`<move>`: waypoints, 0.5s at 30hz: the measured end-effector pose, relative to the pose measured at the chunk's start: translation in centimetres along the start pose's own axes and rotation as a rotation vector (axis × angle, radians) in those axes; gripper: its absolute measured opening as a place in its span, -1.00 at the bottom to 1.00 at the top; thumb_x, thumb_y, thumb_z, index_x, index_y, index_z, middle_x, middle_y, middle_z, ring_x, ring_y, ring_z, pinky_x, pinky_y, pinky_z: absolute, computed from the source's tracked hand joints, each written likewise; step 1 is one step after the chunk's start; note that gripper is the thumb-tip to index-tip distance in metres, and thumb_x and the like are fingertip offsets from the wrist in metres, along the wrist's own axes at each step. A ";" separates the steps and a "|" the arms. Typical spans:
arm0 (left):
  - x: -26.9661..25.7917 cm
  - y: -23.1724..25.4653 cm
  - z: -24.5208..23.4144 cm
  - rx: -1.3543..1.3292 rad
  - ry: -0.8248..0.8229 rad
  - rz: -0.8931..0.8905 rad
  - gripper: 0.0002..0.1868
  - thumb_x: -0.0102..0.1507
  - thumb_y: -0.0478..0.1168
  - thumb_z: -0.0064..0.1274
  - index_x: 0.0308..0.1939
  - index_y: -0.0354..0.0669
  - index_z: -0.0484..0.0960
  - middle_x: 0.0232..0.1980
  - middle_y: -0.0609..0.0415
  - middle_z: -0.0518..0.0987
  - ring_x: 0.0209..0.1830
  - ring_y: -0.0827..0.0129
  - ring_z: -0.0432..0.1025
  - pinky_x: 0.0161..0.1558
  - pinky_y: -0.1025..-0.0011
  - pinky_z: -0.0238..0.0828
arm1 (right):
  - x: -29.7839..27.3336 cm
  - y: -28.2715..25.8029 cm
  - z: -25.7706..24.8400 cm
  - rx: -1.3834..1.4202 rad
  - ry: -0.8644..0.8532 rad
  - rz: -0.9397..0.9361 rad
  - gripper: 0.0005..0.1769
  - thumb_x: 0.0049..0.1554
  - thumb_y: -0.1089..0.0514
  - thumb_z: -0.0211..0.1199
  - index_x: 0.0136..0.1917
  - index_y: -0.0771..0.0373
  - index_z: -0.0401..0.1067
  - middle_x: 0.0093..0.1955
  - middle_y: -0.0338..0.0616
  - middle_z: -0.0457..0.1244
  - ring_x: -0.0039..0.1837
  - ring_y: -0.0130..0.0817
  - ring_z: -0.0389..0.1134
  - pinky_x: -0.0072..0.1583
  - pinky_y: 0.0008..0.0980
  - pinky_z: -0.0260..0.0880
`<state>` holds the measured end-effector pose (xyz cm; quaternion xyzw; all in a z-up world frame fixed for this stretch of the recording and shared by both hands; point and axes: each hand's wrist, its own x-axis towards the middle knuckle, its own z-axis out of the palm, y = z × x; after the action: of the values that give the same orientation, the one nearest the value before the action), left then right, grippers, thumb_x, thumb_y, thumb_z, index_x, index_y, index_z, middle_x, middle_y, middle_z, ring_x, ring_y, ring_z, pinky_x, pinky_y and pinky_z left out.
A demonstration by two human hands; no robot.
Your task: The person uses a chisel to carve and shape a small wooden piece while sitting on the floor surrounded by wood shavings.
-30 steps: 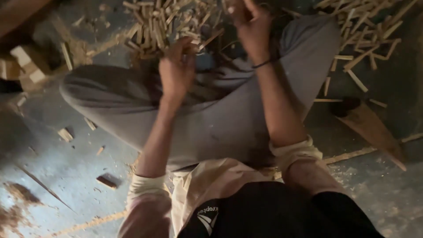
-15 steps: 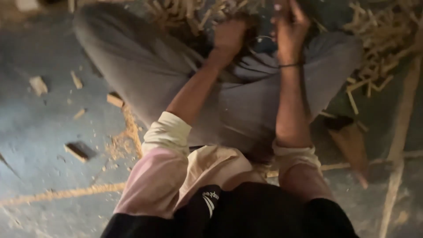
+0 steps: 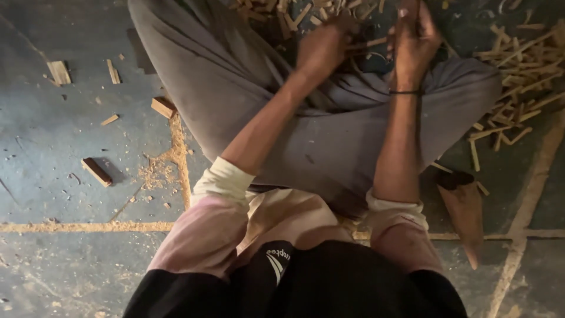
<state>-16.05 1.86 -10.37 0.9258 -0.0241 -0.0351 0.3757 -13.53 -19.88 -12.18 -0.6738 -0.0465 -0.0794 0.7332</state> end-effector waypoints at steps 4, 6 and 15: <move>-1.1 -1.7 0.1 0.257 -0.057 -0.273 -0.56 0.26 -0.06 0.23 0.18 -0.04 0.55 0.21 -0.13 0.57 0.14 -0.08 0.51 0.05 -0.05 0.47 | 0.1 -1.0 0.3 -0.109 0.115 0.212 -0.65 0.43 0.01 0.33 0.33 0.28 0.59 -0.27 -0.21 0.36 -0.36 -0.55 0.25 -0.31 -0.47 0.23; -1.2 -3.1 1.2 0.295 0.140 -0.275 -0.40 0.13 -0.13 0.27 0.20 -0.19 0.44 0.31 -0.23 0.44 0.18 -0.19 0.45 -0.04 -0.04 0.48 | 0.1 -1.4 0.7 -0.056 0.135 0.216 -0.64 0.36 0.05 0.38 0.35 0.24 0.54 -0.27 -0.22 0.36 -0.37 -0.57 0.26 -0.35 -0.50 0.23; 3.5 -9.8 3.8 -0.346 0.492 -0.514 -0.26 0.29 -0.21 0.00 0.52 -0.29 0.11 0.42 -0.50 0.30 0.18 -0.34 0.37 0.20 -0.01 0.37 | 0.4 -4.1 1.3 -0.136 0.144 0.274 -0.66 0.34 -0.02 0.35 0.27 0.21 0.57 -0.31 -0.28 0.33 -0.41 -0.62 0.24 -0.37 -0.54 0.23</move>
<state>-12.73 6.04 -20.08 0.8054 0.3055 0.0911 0.4996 -13.81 -18.96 -7.98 -0.7144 0.1041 -0.0297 0.6913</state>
